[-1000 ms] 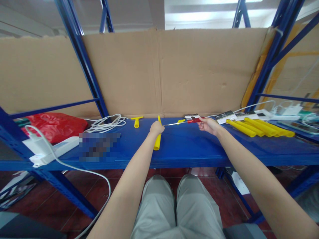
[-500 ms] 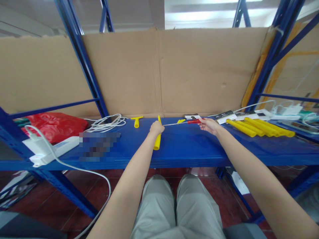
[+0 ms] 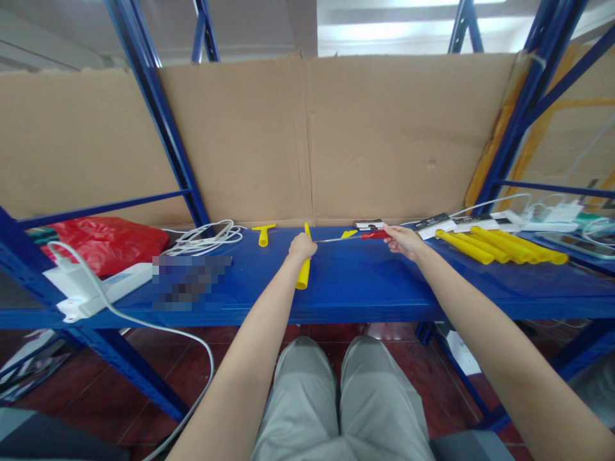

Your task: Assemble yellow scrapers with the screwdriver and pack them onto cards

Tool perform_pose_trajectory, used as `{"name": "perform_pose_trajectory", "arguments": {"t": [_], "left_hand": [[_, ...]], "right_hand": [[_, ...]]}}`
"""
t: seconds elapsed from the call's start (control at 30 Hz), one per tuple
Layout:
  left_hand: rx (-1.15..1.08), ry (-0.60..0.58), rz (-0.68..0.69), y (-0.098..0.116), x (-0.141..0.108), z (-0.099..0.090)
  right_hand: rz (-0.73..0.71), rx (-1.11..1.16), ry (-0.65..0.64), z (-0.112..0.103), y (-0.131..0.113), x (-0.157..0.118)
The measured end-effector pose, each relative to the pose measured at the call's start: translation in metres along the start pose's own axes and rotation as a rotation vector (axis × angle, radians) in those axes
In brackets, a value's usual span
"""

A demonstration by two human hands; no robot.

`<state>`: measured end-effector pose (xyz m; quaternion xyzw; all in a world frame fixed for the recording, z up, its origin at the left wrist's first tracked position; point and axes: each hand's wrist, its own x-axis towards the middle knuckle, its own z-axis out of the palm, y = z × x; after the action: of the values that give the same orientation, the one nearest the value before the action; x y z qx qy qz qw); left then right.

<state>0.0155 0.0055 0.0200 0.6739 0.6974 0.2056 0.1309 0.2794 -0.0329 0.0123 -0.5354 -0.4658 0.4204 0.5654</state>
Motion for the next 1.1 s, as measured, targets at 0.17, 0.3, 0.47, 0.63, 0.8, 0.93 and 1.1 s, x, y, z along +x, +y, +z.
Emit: {"name": "perform_pose_trajectory", "arguments": {"t": [0.17,0.3,0.47,0.63,0.8,0.93,1.1], "left_hand": [[0.002,-0.009,0.002,0.0,-0.001,-0.001],[0.003,-0.014,0.011,0.0,-0.001,-0.001],[0.012,-0.007,0.017,0.0,-0.001,-0.001],[0.022,-0.008,0.005,0.001,-0.002,-0.001],[0.015,0.005,0.009,0.001,-0.002,-0.001],[0.013,0.003,0.007,0.001,-0.003,-0.001],[0.013,-0.01,0.0,0.002,-0.004,-0.003]], "right_hand": [[-0.014,-0.009,-0.02,-0.002,0.001,0.003],[-0.002,-0.024,-0.027,-0.004,0.001,0.004],[0.018,-0.028,-0.005,-0.003,0.0,0.003],[0.054,-0.037,0.03,0.0,-0.003,-0.001],[0.084,-0.061,0.08,0.004,-0.008,-0.008],[0.082,-0.06,0.075,0.005,-0.01,-0.01],[0.085,-0.069,0.077,0.005,-0.009,-0.01]]}}
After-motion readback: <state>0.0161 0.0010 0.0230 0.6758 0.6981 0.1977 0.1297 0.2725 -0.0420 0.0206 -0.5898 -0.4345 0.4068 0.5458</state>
